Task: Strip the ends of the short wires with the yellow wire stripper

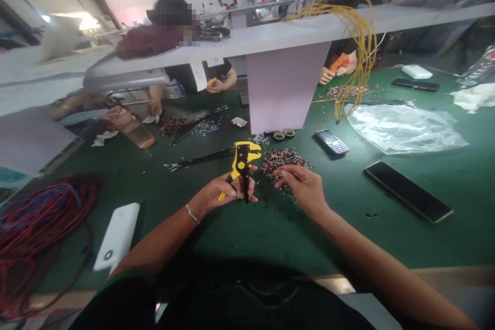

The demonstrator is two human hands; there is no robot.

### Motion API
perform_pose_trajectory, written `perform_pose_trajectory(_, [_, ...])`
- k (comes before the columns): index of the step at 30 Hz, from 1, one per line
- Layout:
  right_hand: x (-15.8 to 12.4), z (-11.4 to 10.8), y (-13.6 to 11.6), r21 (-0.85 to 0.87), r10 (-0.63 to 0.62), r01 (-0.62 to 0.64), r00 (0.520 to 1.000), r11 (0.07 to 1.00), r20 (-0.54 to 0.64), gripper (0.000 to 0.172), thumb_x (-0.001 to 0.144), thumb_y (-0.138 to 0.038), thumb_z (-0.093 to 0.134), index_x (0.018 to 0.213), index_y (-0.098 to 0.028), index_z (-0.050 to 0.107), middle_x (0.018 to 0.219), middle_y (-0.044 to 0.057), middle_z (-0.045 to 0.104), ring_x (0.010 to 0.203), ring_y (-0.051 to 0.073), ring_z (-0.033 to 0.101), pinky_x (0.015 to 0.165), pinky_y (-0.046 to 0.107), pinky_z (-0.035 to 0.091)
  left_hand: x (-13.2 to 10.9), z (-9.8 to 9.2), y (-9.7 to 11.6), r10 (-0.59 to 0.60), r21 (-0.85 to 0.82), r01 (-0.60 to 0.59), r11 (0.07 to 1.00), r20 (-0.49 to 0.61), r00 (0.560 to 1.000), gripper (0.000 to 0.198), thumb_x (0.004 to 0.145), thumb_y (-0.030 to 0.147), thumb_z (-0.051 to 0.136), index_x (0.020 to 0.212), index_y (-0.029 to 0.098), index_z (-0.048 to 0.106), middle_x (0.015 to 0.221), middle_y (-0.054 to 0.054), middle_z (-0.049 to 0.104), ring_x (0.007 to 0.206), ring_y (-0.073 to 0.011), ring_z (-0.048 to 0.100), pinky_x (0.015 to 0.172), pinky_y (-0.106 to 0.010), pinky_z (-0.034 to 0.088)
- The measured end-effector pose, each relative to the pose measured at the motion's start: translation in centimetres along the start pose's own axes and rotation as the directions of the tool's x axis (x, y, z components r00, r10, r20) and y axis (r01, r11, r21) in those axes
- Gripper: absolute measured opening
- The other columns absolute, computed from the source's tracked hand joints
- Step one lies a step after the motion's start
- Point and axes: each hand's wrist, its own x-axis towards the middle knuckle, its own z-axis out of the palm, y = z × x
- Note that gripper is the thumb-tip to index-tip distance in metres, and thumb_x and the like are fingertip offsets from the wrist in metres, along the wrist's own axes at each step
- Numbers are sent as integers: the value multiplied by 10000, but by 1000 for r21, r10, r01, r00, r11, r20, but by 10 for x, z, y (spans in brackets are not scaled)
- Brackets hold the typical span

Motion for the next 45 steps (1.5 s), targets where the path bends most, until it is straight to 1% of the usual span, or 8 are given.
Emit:
perform_pose_trajectory(4, [-1, -3, -19, -91, -38, 40, 999, 995, 26, 166, 814, -332, 662, 840, -211, 772, 643, 10, 747, 593, 168, 708, 629, 314, 579, 0, 3, -2, -42, -48, 42, 998, 0, 999, 811, 515, 60, 608, 1308, 219, 555, 964, -87, 633, 843, -236, 597, 837, -477, 480])
perform_pose_trajectory(8, [1, -1, -32, -115, -143, 145, 989, 983, 32, 148, 802, -316, 669, 824, -231, 787, 634, -2, 742, 605, 166, 699, 637, 323, 591, 0, 1, -2, -49, -72, 50, 996, 3, 999, 794, 471, 65, 602, 1256, 185, 602, 1013, -117, 629, 796, -222, 563, 729, -392, 448])
perform_pose_trajectory(17, [12, 7, -36, -184, -290, 290, 957, 939, 31, 162, 824, -286, 635, 803, -232, 786, 610, -4, 715, 582, 154, 669, 623, 312, 576, 0, -4, 3, 6, -6, -5, 1000, 28, 1000, 734, 476, 121, 639, 1209, 165, 640, 877, -120, 639, 751, -234, 557, 685, -402, 423])
perform_pose_trajectory(20, [12, 7, -34, -202, -337, 332, 941, 921, 11, 160, 830, -275, 635, 805, -225, 785, 656, 11, 734, 600, 162, 681, 634, 317, 579, 0, -6, 2, -13, 14, 12, 1000, 57, 998, 723, 486, 138, 654, 1208, 170, 641, 854, -124, 652, 732, -239, 571, 681, -412, 424])
perform_pose_trajectory(26, [9, 4, -34, -240, -399, 387, 917, 890, 1, 168, 845, -273, 626, 794, -246, 784, 780, 25, 775, 677, 183, 715, 689, 339, 609, -2, -10, 1, -73, 54, 68, 996, 108, 991, 735, 520, 175, 662, 1253, 173, 612, 925, -151, 695, 754, -273, 631, 698, -420, 433])
perform_pose_trajectory(30, [8, 4, -37, -256, -439, 428, 898, 867, 15, 174, 856, -245, 618, 801, -241, 783, 781, 26, 776, 679, 177, 719, 684, 324, 613, -3, -10, 1, -77, 82, 68, 994, 114, 990, 706, 542, 205, 682, 1243, 162, 613, 936, -159, 701, 757, -276, 647, 697, -418, 447])
perform_pose_trajectory(39, [4, 8, -38, -277, -548, 539, 835, 796, 52, 185, 862, -157, 602, 819, -194, 778, 767, 49, 775, 656, 162, 721, 646, 287, 610, -4, -6, 3, -91, 17, 90, 996, 148, 985, 722, 542, 156, 688, 1253, 109, 571, 925, -163, 707, 756, -260, 638, 693, -388, 474])
perform_pose_trajectory(45, [4, 7, -40, -275, -566, 558, 822, 783, 58, 189, 866, -135, 598, 826, -181, 777, 753, 52, 769, 641, 155, 715, 630, 274, 604, -4, -8, 0, -81, 20, 78, 997, 172, 982, 717, 552, 161, 692, 1257, 116, 566, 917, -155, 700, 747, -247, 642, 690, -381, 478])
